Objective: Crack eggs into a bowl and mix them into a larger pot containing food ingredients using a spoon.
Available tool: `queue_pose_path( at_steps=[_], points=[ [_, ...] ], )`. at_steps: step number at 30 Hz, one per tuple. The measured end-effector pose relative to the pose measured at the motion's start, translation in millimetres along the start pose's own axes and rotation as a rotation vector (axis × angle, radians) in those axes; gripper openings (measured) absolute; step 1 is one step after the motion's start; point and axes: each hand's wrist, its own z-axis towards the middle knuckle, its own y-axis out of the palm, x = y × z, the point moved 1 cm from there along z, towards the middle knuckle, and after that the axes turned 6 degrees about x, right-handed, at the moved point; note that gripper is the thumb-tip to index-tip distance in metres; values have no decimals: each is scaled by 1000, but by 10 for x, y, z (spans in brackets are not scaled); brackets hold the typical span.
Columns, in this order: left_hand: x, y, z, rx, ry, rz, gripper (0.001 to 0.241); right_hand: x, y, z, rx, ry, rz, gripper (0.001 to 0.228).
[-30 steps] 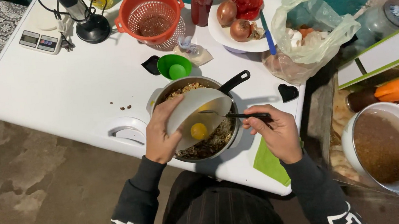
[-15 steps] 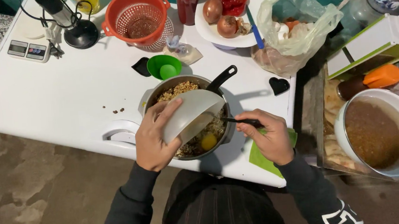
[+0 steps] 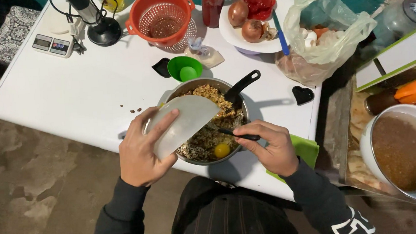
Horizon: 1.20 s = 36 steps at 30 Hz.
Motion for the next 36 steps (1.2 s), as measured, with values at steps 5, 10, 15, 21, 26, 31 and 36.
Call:
queue_pose_path(
  at_steps=[5, 10, 15, 21, 26, 31, 36],
  points=[
    [-54, -39, 43, 59, -28, -79, 76, -45, -23, -13, 3, -27, -15, 22],
    [-176, 3, 159, 149, -52, -314, 72, 188, -120, -74, 87, -51, 46, 21],
    [-108, 44, 249, 134, -33, -347, 69, 408, -163, -49, 212, 119, 412, 20],
    [-113, 190, 261, 127, -28, -429, 64, 748, -164, -105, 266, 153, 443, 22],
    [-67, 247, 303, 131, -26, -468, 64, 1114, -108, -325, 202, 304, 609, 22],
    [6, 243, 362, 102, 21, -429, 69, 1168, -202, -294, 144, 438, 847, 17],
    [-8, 299, 353, 80, 54, -415, 71, 1136, -177, -196, 227, 429, 882, 17]
  ],
)
